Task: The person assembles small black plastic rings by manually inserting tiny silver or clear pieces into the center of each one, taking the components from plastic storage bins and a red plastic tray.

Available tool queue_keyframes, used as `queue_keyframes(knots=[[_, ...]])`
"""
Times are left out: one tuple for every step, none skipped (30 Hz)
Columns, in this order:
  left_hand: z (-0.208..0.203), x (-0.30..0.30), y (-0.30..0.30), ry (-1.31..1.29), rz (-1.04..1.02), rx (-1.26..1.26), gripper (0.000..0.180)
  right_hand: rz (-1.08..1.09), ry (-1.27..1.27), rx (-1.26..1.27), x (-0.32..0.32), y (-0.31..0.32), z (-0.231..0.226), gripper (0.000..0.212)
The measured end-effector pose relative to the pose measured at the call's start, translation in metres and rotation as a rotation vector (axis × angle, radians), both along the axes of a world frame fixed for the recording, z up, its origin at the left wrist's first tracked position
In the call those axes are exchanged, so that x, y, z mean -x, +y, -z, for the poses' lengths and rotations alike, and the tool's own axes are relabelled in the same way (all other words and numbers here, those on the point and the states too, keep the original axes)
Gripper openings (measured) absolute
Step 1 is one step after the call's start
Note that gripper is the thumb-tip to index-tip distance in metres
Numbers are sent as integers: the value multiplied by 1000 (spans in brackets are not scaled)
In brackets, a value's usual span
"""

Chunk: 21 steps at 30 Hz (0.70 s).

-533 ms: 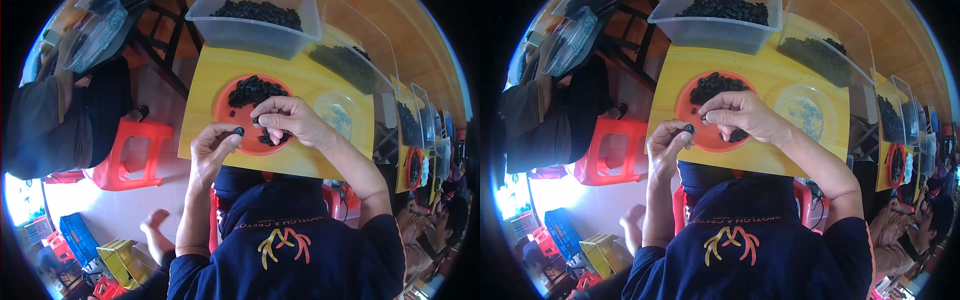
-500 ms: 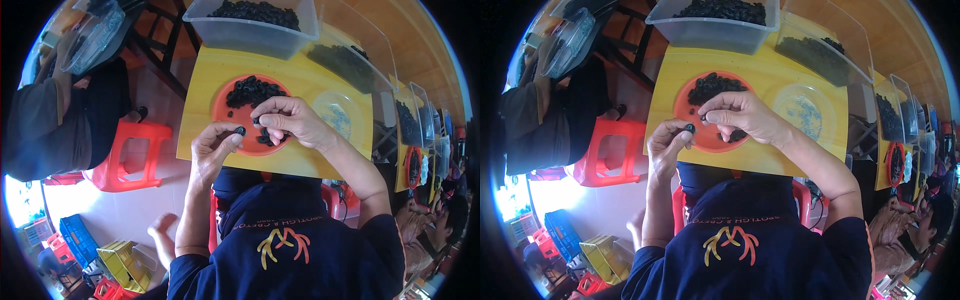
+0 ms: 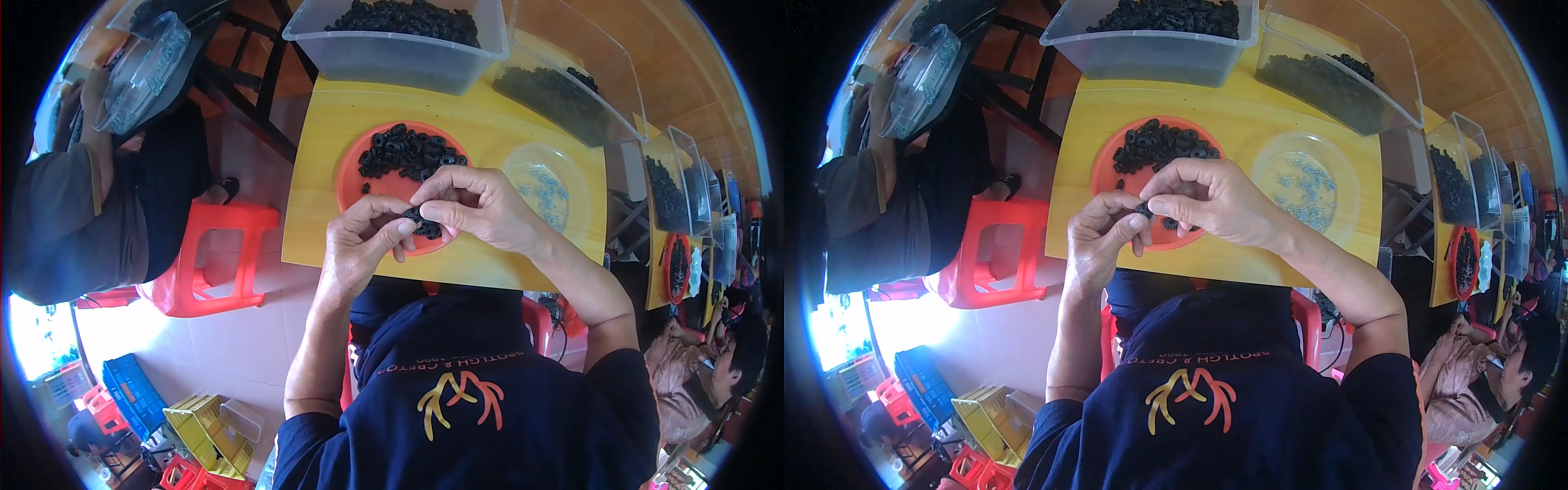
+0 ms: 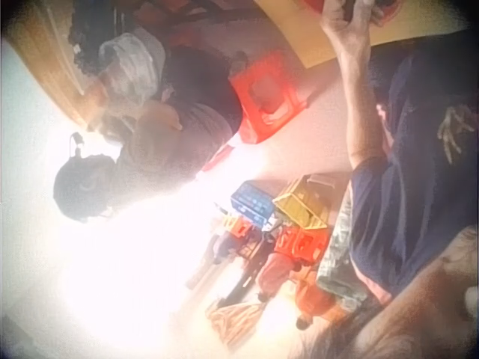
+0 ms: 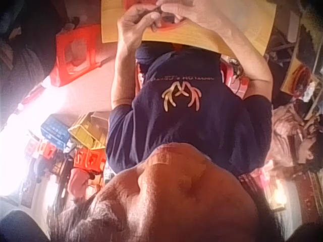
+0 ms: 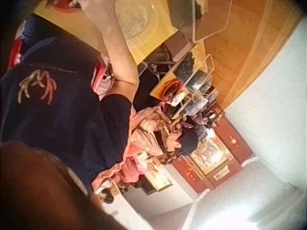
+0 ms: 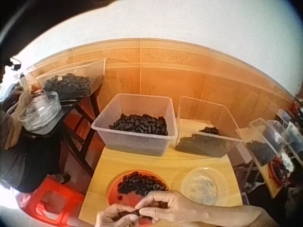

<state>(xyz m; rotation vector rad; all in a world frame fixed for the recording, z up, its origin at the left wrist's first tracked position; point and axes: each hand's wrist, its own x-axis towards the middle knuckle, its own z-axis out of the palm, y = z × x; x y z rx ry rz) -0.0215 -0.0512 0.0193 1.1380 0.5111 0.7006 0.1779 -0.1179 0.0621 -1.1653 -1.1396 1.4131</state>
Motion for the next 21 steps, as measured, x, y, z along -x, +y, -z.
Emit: queue_keyframes(knots=[[1, 0, 1, 38, 2, -19, 15, 16, -44, -22, 2, -1, 0, 13], [1, 0, 2, 77, 5, -39, 15, 32, -89, -45, 3, -1, -1, 13], [2, -1, 2, 79, 6, -39, 15, 33, -87, -45, 3, -2, 0, 13], [3, -2, 3, 77, 11, -50, 15, 36, -116, -51, 3, -2, 0, 13], [4, -2, 3, 75, 15, -60, 14, 39, -146, -57, 2, -3, 0, 13], [4, -3, 2, 76, 16, -61, 14, 40, -145, -58, -1, -3, -2, 13], [3, -4, 2, 75, 25, -62, 14, -34, -271, -7, -6, -3, -5, 15], [3, -4, 1, 73, 34, -63, 14, -109, -396, 44, -10, -3, -10, 19], [3, -5, -1, 62, 60, -35, 14, -183, -530, 52, -13, -3, -19, 26], [3, -5, -3, 69, 78, -37, 14, -182, -529, 52, -17, -3, -17, 26], [3, -6, -5, 75, 96, -38, 14, -287, -596, -1, -22, -4, -14, 25], [3, -7, -7, 87, 130, -36, 14, -394, -661, -56, -24, -4, -12, 25], [3, -7, -10, 76, 143, -39, 14, -399, -627, -70, -23, -6, -16, 25], [4, -8, -12, 66, 155, -42, 13, -400, -625, -71, -24, -7, -14, 25], [6, -9, -15, 53, 159, -46, 12, -408, -613, -121, -26, -9, -9, 24], [8, -9, -17, 53, 159, -45, 12, -416, -599, -172, -26, -10, -5, 24], [11, -9, -18, 66, 162, -53, 12, -417, -599, -171, -26, -11, -3, 24], [13, -9, -18, 79, 165, -61, 12, -408, -621, -153, -25, -12, -2, 23], [15, -9, -18, 80, 163, -61, 12, -399, -643, -134, -24, -13, -1, 22], [17, -9, -18, 101, 164, -55, 11, -400, -642, -135, -22, -14, 0, 22], [18, -9, -18, 122, 169, -50, 10, -355, -742, -147, -18, -16, 1, 21]])
